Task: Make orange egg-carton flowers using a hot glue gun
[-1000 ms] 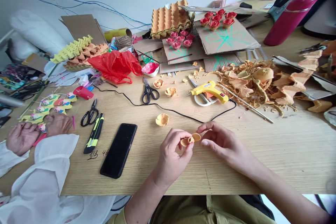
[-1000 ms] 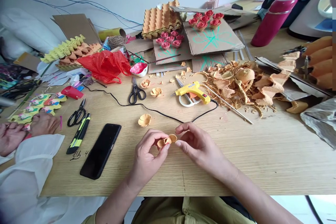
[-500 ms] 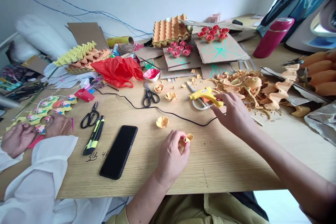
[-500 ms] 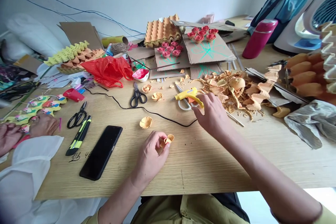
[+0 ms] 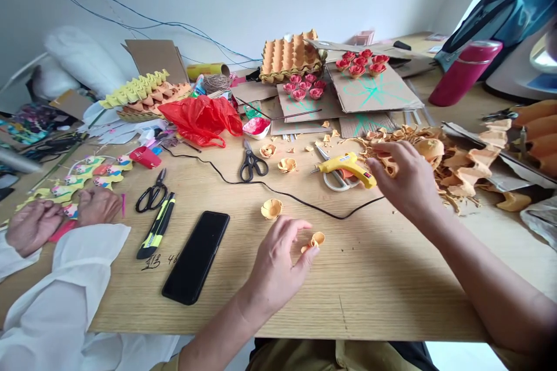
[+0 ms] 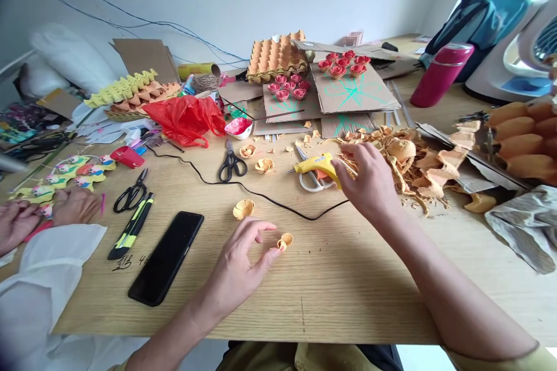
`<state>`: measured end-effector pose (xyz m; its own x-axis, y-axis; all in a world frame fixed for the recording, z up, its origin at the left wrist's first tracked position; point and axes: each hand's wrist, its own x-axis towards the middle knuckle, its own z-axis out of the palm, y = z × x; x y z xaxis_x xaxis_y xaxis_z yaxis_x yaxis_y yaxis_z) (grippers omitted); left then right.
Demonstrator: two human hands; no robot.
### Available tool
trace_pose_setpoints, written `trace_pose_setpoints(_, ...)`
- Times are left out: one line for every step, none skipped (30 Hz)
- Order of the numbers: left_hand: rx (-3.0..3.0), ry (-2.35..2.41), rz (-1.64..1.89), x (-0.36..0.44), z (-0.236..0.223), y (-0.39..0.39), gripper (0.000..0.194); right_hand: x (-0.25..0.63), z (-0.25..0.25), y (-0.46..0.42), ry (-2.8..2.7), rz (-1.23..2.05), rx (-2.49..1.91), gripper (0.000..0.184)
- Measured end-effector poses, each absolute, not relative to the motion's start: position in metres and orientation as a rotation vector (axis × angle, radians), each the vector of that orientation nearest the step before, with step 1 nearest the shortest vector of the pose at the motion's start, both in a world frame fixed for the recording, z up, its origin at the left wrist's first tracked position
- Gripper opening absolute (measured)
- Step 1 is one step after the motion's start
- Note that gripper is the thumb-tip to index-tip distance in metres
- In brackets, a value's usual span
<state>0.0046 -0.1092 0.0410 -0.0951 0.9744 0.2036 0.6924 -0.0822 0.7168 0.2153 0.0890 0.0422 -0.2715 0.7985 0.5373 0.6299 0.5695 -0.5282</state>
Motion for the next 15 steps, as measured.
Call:
trace_pose_setpoints(1.807,1.762,1.020,0.004,0.050,-0.103,0.023,0.221,0.052,0.085,-1.924,0.429,-1.093,0.030)
trace_pose_setpoints(1.788,1.712,1.056,0.004,0.060,-0.094,0.022,0.227,0.062,0.081,-1.856,0.652,-1.033,0.030)
trace_pose_setpoints(1.760,1.645,1.085,0.007,0.069,-0.083,0.021,0.231,0.070,0.076,-1.779,0.871,-0.960,0.030)
trace_pose_setpoints(1.715,1.558,1.105,0.012,0.079,-0.070,0.025,0.235,0.079,0.072,-1.705,1.067,-0.886,0.031)
trace_pose_setpoints(1.656,1.449,1.121,0.018,0.088,-0.055,0.033,0.238,0.086,0.068,-1.639,1.234,-0.817,0.032)
trace_pose_setpoints(1.587,1.335,1.149,0.026,0.094,-0.039,0.041,0.240,0.092,0.065,-1.587,1.365,-0.758,0.034)
trace_pose_setpoints(1.514,1.219,1.168,0.035,0.099,-0.023,0.047,0.242,0.098,0.063,-1.551,1.468,-0.714,0.035)
trace_pose_setpoints(1.451,1.109,1.151,0.045,0.102,-0.009,0.049,0.245,0.103,0.061,-1.526,1.549,-0.684,0.035)
trace_pose_setpoints(1.389,1.016,1.101,0.054,0.102,0.004,0.047,0.248,0.107,0.061,-1.507,1.616,-0.667,0.035)
trace_pose_setpoints(1.328,0.928,1.026,0.062,0.101,0.015,0.041,0.252,0.110,0.061,-1.491,1.668,-0.661,0.035)
trace_pose_setpoints(1.273,0.872,0.971,0.070,0.098,0.022,0.034,0.257,0.111,0.062,-1.472,1.705,-0.669,0.035)
trace_pose_setpoints(1.225,0.867,0.949,0.075,0.094,0.028,0.026,0.263,0.112,0.063,-1.454,1.730,-0.685,0.035)
trace_pose_setpoints(1.185,0.897,0.939,0.079,0.090,0.030,0.018,0.269,0.111,0.065,-1.438,1.744,-0.703,0.035)
trace_pose_setpoints(1.160,0.926,0.920,0.082,0.086,0.031,0.014,0.276,0.109,0.067,-1.425,1.753,-0.722,0.036)
trace_pose_setpoints(1.147,0.947,0.907,0.082,0.083,0.030,0.015,0.283,0.107,0.069,-1.414,1.761,-0.738,0.036)
